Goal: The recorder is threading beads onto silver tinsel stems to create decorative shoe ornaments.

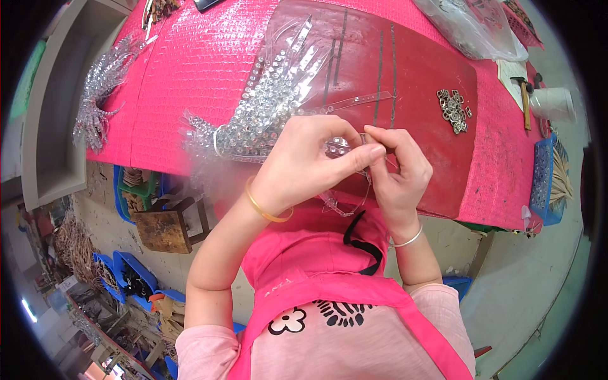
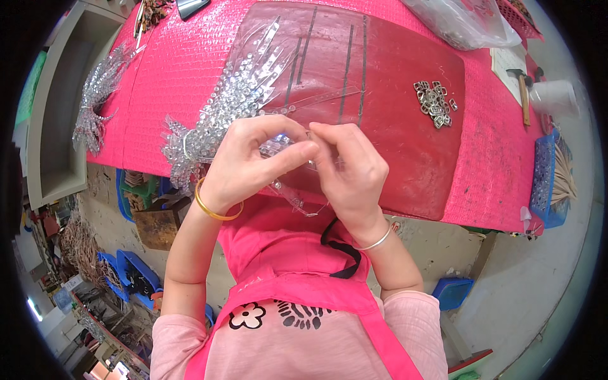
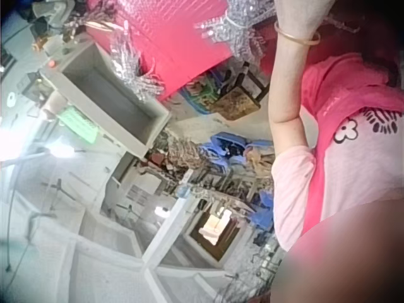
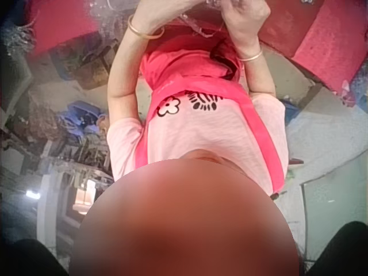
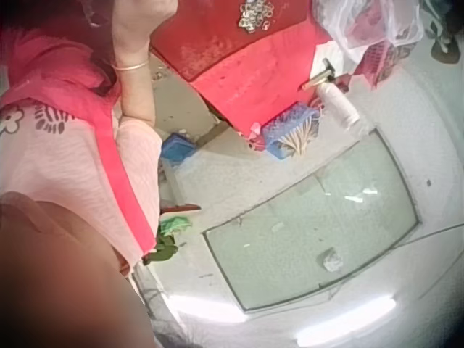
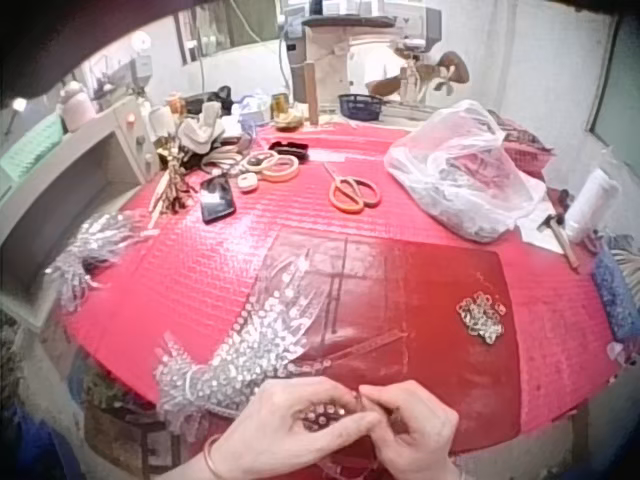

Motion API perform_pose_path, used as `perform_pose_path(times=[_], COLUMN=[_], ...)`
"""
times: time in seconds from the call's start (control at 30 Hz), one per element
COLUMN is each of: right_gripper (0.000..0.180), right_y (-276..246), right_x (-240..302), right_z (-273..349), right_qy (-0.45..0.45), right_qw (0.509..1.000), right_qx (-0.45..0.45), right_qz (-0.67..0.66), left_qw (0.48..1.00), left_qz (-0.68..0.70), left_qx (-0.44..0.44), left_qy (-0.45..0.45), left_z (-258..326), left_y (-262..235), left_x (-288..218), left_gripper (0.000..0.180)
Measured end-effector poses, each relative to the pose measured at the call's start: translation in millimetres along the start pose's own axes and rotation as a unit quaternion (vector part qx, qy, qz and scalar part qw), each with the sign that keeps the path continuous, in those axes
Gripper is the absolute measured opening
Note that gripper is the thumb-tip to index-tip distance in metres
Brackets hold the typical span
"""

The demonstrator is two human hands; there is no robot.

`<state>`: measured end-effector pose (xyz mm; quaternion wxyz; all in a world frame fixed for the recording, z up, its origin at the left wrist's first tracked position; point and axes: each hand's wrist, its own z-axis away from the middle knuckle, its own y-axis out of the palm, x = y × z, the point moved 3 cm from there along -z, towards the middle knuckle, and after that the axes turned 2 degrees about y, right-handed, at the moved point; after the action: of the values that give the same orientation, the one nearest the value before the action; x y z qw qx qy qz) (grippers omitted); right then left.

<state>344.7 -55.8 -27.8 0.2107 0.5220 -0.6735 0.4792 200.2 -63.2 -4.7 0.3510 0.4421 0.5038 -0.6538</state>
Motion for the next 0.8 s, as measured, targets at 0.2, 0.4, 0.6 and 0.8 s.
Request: perform_pose_path(times=[0.2, 0.4, 0.6, 0.8], right_gripper=[0.016, 0.008, 0.007, 0.006], right_y=[8.5, 8.0, 8.8, 9.2], right_x=[-2.6, -5.1, 7.7, 3.5], right_z=[1.6, 3.4, 2.9, 5.8], right_qy=[0.262, 0.242, 0.119, 0.119], right_qw=[0.900, 0.927, 0.985, 0.985], right_qx=[0.053, 0.055, 0.061, 0.056], right_qz=[-0.345, -0.280, -0.110, -0.112], left_qw=[0.982, 0.986, 0.933, 0.938], left_qz=[-0.039, 0.032, 0.339, 0.327], left_qx=[-0.121, -0.154, -0.040, -0.046], left_qy=[0.140, 0.059, -0.117, -0.100], left_z=[12.7, 44.1, 47.6, 42.6], left_y=[-2.0, 1.4, 6.7, 8.9], left_x=[15.8, 17.7, 25.7, 31.5], left_gripper=[0.012, 0.007, 0.019, 0.023])
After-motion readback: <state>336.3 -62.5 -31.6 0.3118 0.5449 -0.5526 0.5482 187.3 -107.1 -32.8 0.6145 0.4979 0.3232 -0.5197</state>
